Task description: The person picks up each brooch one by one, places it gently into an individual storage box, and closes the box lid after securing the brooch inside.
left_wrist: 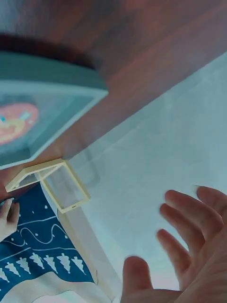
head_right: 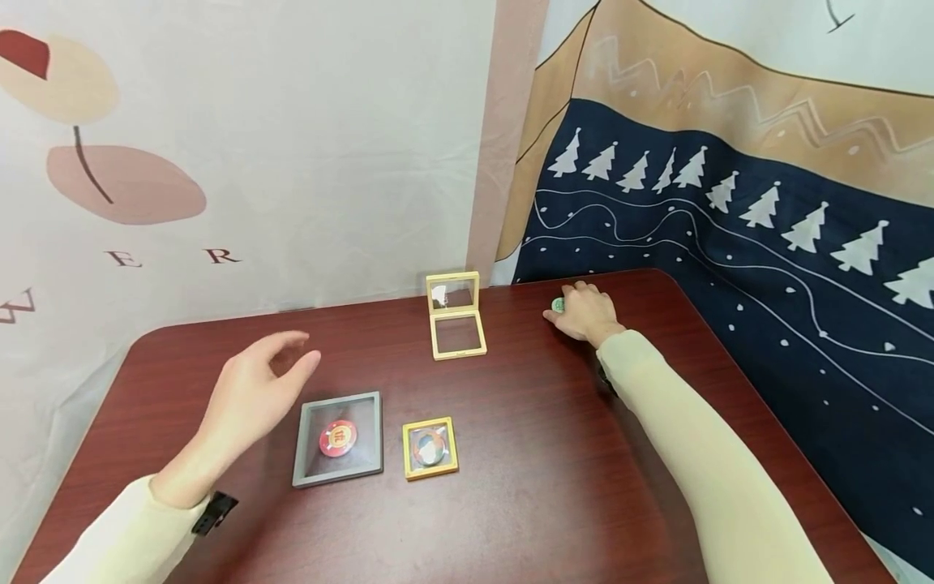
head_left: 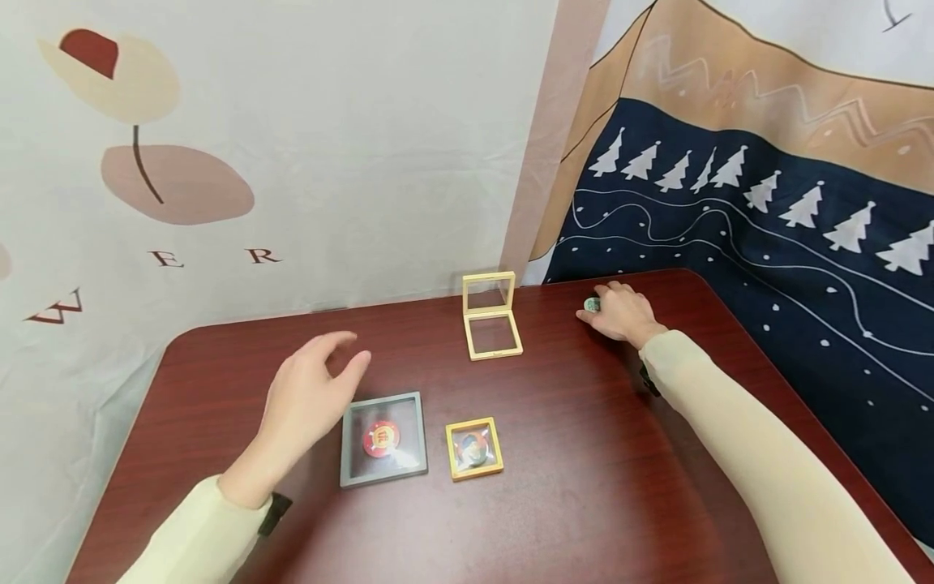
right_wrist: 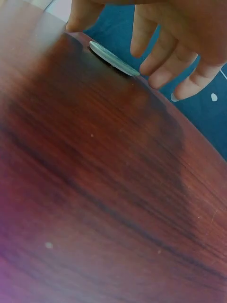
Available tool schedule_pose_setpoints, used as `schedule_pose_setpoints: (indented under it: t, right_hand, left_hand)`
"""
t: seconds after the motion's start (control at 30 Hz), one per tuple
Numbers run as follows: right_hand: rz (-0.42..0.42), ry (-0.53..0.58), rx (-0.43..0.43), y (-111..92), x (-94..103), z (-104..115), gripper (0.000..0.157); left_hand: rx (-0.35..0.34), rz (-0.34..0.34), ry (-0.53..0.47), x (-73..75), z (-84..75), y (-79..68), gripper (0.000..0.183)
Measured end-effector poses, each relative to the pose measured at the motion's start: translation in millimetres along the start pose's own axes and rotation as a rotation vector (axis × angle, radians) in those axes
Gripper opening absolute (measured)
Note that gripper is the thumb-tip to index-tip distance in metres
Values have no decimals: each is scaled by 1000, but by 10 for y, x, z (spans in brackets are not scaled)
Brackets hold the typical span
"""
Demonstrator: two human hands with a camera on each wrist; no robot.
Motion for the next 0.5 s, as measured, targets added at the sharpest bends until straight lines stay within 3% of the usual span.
schedule_pose_setpoints:
  t: [0.13,0.3,0.5]
  right_hand:
    - [11,7,-8,-4,-20,-1,68]
    - [16,20,-8,-4,-36,8,63]
    - [9,48,10,14,-23,33,53]
  left_hand:
    - [-22,1,-17,-78,-66,222,57]
    - [-51,85,25,-290,-122,488,72]
    - [-30,174,65,-490,-147,724,82]
Point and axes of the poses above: each hand's wrist, its own y-axis towards the middle knuckle, its own x-axis out of the back of the hand, z = x × y, the point moved 10 cm from there along y, towards the middle knuckle, and after that the axes turned 15 degrees about z, right-handed, at the moved point
